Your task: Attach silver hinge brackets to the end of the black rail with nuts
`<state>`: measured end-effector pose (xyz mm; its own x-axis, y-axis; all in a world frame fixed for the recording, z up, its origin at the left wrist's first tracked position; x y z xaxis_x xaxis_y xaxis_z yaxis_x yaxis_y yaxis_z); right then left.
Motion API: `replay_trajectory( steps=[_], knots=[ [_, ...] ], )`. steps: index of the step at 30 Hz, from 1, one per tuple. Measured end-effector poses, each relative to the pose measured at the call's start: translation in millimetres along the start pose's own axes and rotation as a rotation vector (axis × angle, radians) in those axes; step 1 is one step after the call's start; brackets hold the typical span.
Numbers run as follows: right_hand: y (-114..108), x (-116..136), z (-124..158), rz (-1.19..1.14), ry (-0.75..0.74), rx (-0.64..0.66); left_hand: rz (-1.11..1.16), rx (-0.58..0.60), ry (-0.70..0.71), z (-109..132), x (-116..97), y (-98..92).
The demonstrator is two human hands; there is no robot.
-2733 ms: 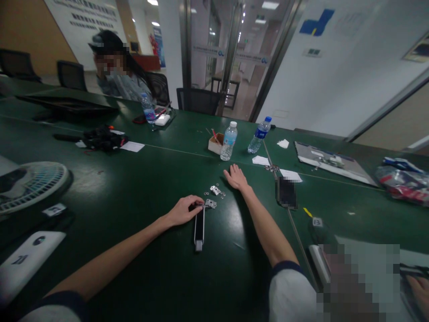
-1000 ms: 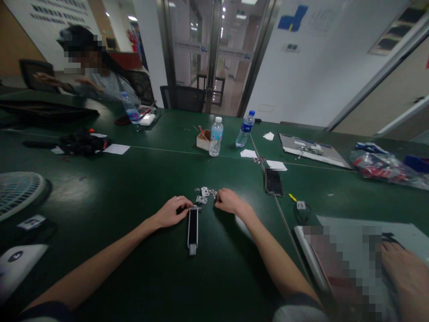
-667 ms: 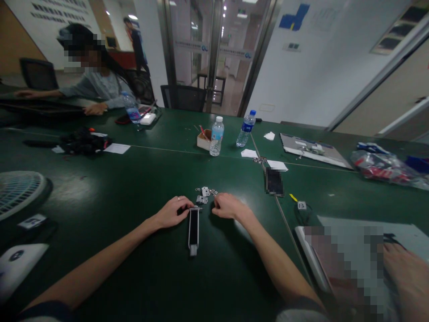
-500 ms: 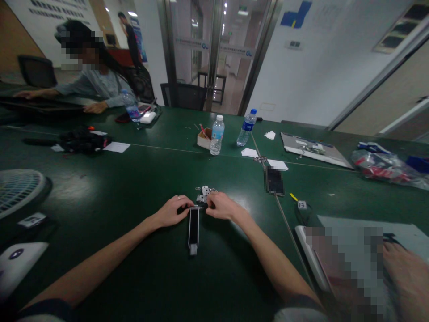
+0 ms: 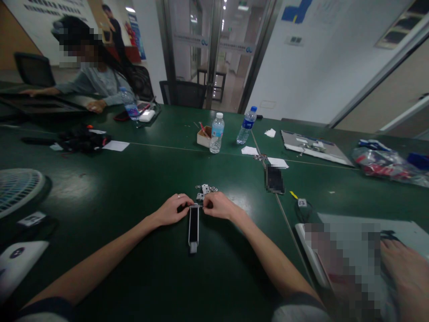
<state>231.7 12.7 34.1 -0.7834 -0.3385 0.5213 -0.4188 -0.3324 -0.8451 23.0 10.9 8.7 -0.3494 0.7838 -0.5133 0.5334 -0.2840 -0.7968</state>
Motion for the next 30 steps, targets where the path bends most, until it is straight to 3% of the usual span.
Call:
replay_trajectory(
  steps=[11,16,20,30],
  knots=[
    [6.3,-2.6,-1.3,-0.144,0.025,0.030,0.007,0.004,0.003,0.7,1.7,1.3],
    [-11.7,-9.4,-0.1,-0.070,-0.009,-0.034,0.004,0.021,0.014,-0.2,-0.1,-0.3],
    [-29.2,-31.1,0.3,0.087,0.122,-0.202,0.014,0.017,0.029,-0.8,-0.3,-0.8],
    [-15.1,-41.7,-5.1,0.264,0.249,-0.126,0.024,0.025,0.024,-0.8,-0.8,-1.3]
  ],
)
Point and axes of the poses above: each hand's wrist, its own z-axis away from the middle knuckle, its own y-axis out of the palm, x = y × z, the point moved 2 cm from there along -z, towards the middle knuckle, and after that the axes turned 12 degrees about y, right-handed, at the moved point
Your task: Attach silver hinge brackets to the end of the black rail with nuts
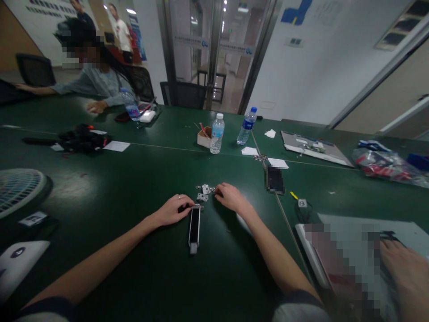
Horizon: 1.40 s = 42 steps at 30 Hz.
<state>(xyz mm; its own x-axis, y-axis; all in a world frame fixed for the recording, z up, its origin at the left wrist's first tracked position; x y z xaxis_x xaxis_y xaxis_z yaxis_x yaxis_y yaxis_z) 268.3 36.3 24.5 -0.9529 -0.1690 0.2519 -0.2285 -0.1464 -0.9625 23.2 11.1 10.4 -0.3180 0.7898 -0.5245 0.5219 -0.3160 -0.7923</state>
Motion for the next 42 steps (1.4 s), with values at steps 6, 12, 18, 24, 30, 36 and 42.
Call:
replay_trajectory(
  steps=[6,12,18,24,30,36,42],
  knots=[
    [2.8,-6.1,-4.4,-0.015,0.030,0.008,0.011,-0.002,0.002,1.4,2.0,1.1],
    [1.1,-7.4,-5.2,-0.038,0.003,-0.020,0.007,0.003,-0.005,1.4,2.6,1.3],
    [0.4,-13.2,-8.1,-0.099,0.022,-0.066,-0.006,-0.006,0.006,1.1,2.7,1.9],
    [4.3,-23.4,-11.5,-0.074,0.058,-0.102,-0.006,0.007,-0.001,1.2,1.6,1.0],
    [0.0,-17.0,-7.2,-0.048,0.025,-0.055,-0.004,0.003,-0.005,1.3,3.0,2.4],
    [1.9,-9.3,-4.6,0.010,0.022,0.043,0.002,0.007,-0.006,0.6,0.1,-0.1],
    [1.2,-7.0,-3.2,0.021,0.028,0.053,-0.003,0.004,-0.008,1.0,0.5,0.1]
  ],
)
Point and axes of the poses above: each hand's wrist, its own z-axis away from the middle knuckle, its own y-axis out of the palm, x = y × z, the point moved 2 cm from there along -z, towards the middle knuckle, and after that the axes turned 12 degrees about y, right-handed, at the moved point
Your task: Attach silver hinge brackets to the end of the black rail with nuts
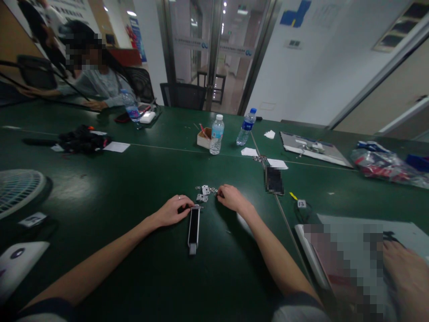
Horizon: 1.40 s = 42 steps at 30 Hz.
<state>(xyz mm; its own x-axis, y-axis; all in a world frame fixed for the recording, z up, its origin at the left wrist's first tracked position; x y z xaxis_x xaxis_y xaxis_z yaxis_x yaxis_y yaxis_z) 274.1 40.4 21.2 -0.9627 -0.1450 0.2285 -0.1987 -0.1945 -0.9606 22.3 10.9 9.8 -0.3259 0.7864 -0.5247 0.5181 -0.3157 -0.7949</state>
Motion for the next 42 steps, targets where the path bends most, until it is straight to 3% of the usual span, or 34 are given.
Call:
replay_trajectory(
  steps=[5,11,20,27,33,42],
  knots=[
    [0.4,7.7,2.1,-0.004,-0.004,-0.046,0.001,-0.002,0.002,-0.8,0.8,1.0],
    [0.1,14.4,3.1,0.018,0.035,-0.012,0.001,0.007,-0.006,-2.3,-2.3,-1.4],
    [-3.8,24.9,10.4,0.064,-0.028,-0.019,-0.006,0.008,-0.012,-1.0,0.4,1.0],
    [-4.5,32.2,15.4,0.144,0.027,0.018,-0.002,0.010,-0.013,-1.2,-1.6,-1.2],
    [-13.3,29.2,20.5,0.120,-0.075,0.070,-0.007,0.008,-0.005,-1.9,-1.9,-0.8],
    [-12.1,19.5,16.3,0.117,-0.010,0.086,0.001,0.012,-0.003,-1.4,-1.5,-2.0]
  ],
)
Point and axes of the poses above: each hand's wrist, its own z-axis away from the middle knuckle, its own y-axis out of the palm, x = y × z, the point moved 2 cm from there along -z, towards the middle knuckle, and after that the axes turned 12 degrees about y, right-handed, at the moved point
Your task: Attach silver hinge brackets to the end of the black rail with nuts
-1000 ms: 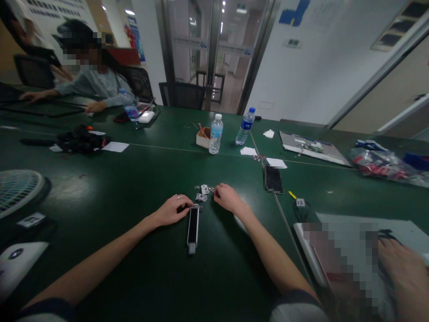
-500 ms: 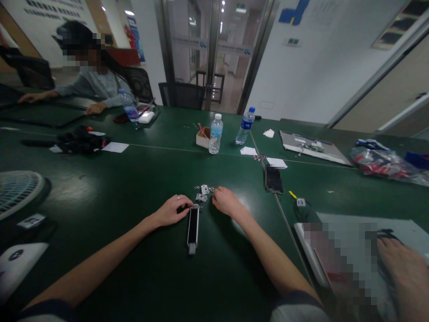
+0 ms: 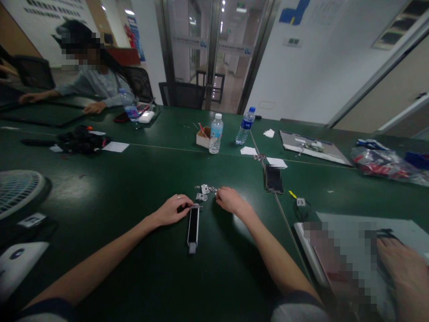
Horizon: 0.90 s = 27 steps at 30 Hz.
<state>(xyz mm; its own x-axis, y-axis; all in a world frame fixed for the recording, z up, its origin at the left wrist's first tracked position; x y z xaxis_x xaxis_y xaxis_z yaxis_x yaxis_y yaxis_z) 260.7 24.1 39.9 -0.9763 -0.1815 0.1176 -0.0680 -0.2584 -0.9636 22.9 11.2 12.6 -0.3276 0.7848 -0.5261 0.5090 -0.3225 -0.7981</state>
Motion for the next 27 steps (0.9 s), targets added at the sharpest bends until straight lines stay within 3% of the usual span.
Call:
replay_trajectory(
  steps=[6,13,20,27],
  knots=[
    [5.3,-4.8,-2.7,0.017,0.060,-0.005,0.015,0.011,-0.007,-0.4,-0.6,-0.8],
    [12.0,-8.2,-9.4,-0.040,0.001,0.062,0.006,0.021,-0.015,-0.3,0.4,-1.1],
    [4.3,-0.9,-1.0,-0.036,0.065,0.051,-0.015,0.024,-0.003,-0.1,5.1,0.6],
    [-10.2,18.6,12.4,-0.377,-0.134,0.106,-0.035,0.024,0.010,-1.5,9.2,1.2]
  ],
)
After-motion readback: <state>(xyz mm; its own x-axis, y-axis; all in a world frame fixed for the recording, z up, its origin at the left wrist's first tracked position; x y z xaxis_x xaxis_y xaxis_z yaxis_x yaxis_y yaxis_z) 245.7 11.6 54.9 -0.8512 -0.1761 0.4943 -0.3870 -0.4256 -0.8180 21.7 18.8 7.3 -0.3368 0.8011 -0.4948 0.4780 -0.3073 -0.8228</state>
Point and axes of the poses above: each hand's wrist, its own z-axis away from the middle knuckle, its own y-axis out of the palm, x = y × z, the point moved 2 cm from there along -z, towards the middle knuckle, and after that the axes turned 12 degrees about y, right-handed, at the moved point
